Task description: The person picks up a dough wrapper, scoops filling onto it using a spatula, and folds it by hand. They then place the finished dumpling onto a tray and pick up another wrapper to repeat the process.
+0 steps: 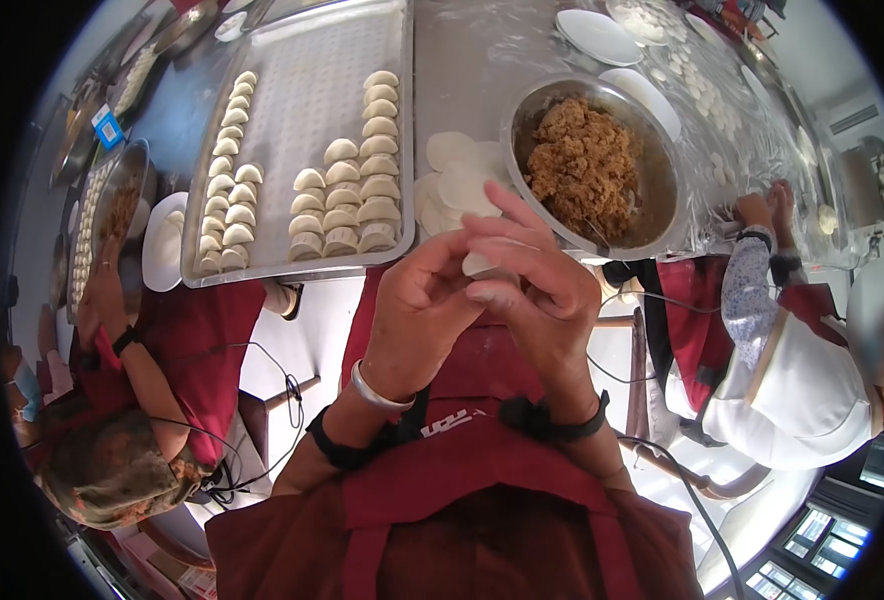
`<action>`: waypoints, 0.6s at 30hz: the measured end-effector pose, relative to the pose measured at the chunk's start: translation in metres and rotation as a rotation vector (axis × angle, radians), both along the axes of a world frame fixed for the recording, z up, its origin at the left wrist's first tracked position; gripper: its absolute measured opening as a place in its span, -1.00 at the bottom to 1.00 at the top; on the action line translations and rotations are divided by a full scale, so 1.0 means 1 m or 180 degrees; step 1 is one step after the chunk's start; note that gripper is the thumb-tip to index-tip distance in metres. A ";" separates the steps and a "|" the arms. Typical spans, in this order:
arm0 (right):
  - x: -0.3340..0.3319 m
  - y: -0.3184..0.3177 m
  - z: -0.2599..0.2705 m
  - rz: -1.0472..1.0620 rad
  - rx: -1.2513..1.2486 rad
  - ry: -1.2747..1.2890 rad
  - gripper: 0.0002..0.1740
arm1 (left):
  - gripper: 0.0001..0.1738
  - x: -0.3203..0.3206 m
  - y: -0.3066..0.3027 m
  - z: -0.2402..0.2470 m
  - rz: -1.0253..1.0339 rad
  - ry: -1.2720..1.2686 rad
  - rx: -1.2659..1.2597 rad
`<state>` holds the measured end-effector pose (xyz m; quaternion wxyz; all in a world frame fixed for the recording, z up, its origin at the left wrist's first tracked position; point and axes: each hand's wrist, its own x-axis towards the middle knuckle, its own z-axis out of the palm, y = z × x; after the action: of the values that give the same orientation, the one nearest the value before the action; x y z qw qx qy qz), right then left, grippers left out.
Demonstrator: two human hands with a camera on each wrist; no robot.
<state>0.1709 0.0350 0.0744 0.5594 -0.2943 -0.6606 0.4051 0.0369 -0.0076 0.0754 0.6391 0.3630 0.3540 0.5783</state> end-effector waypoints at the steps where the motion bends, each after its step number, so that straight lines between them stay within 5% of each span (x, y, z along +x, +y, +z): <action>1: -0.003 -0.002 0.003 -0.0059 -0.0051 0.0014 -0.82 | -0.53 0.001 0.000 0.003 0.0044 0.0010 0.0008; 8: 0.010 0.008 -0.013 0.0065 0.0687 -0.0585 -0.65 | -0.50 0.001 -0.002 0.009 0.0045 0.0274 -0.0042; 15: -0.010 0.001 -0.001 -0.0433 0.0218 -0.0241 -0.73 | -0.51 0.001 0.003 0.005 0.0166 -0.0306 -0.0154; 18: 0.002 0.005 -0.010 -0.0126 0.0345 -0.0360 -0.65 | -0.55 0.010 0.000 0.005 0.0219 -0.0632 0.0133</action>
<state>0.1733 0.0398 0.0642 0.5441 -0.2990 -0.7062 0.3403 0.0467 -0.0074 0.0808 0.6431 0.3048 0.2891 0.6403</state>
